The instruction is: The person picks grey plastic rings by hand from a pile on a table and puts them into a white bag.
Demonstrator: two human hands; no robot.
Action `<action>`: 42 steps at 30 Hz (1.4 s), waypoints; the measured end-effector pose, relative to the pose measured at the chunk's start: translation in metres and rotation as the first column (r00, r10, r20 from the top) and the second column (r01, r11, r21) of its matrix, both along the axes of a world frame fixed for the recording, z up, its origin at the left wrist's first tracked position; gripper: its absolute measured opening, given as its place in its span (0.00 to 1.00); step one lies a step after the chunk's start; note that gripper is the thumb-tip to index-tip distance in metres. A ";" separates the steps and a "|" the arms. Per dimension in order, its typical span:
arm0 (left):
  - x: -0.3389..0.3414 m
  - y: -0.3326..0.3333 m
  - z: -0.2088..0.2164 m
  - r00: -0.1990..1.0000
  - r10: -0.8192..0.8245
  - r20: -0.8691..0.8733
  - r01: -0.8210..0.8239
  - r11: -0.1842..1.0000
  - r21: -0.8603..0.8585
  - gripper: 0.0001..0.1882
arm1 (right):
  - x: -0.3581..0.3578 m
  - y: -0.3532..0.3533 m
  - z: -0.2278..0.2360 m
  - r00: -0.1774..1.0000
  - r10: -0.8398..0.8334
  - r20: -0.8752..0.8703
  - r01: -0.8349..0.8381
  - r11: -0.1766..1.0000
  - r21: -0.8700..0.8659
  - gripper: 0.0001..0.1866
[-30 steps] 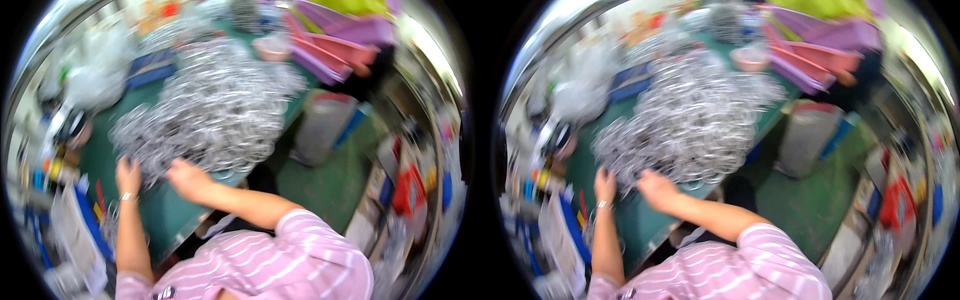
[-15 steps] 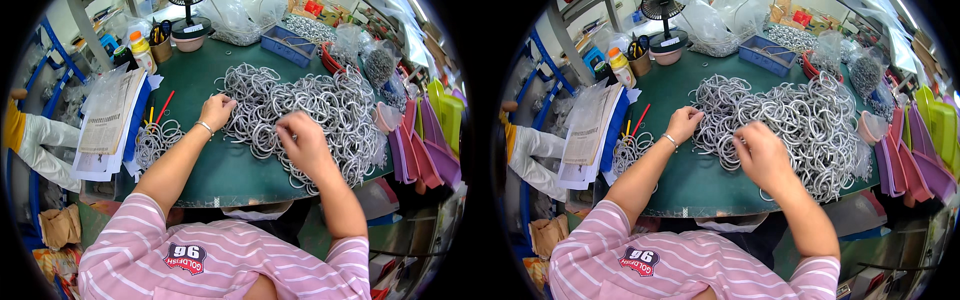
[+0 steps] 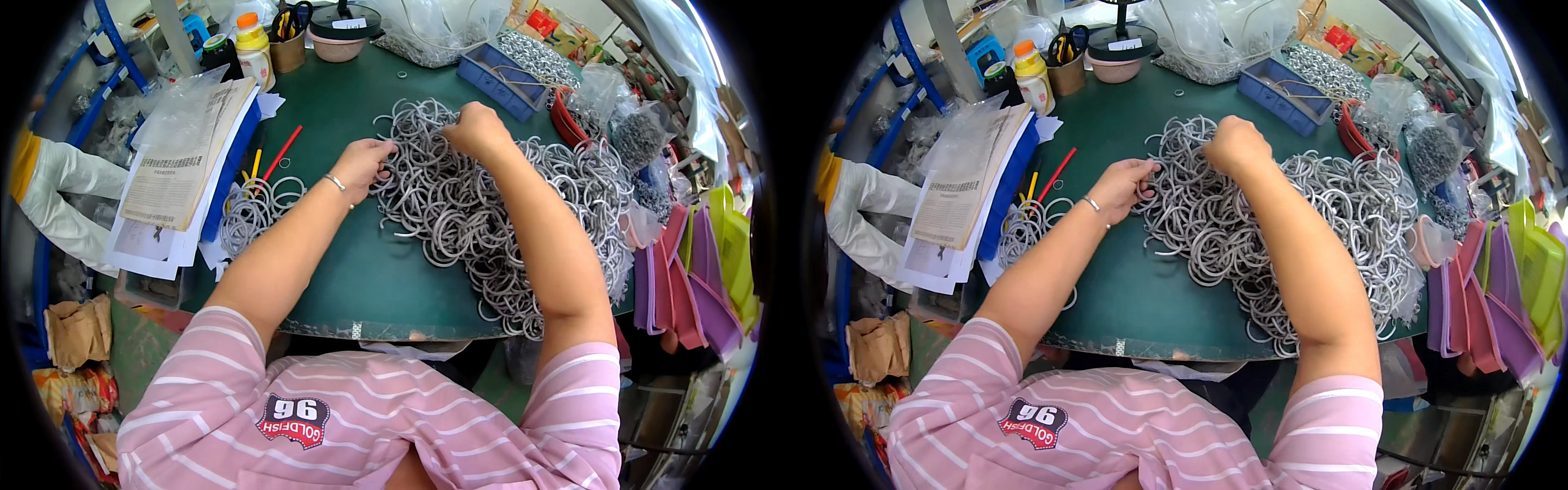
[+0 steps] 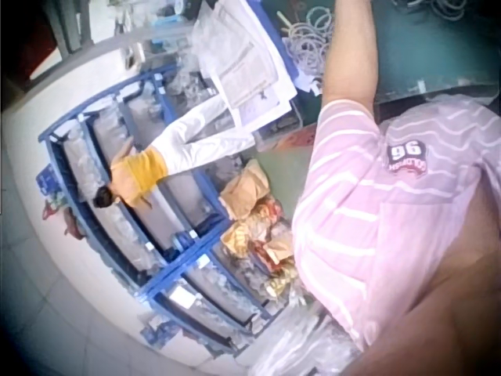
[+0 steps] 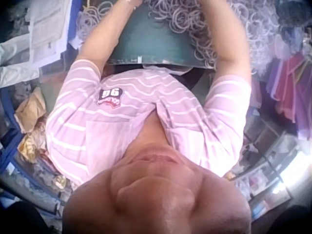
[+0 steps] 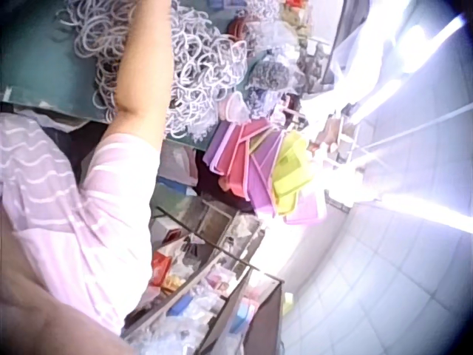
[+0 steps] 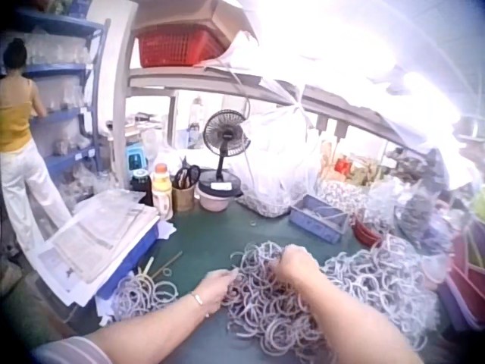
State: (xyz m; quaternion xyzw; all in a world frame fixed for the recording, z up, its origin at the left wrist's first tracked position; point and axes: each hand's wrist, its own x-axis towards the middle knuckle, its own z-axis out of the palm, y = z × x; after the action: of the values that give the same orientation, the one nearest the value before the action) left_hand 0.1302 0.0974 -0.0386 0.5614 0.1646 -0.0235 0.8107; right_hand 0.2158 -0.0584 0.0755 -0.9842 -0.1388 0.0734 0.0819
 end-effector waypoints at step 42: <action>-0.031 -0.024 0.051 0.989 0.065 0.131 -0.013 0.932 -0.363 0.09 | 0.036 -0.054 -0.004 0.944 0.331 -0.009 -0.329 0.941 0.080 0.09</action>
State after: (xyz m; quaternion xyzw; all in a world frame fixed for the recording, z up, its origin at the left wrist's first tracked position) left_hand 0.0988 0.0732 0.0125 0.3995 0.1111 0.0025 0.9100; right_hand 0.2515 -0.1125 0.0717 -0.9422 -0.3037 0.0918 0.1080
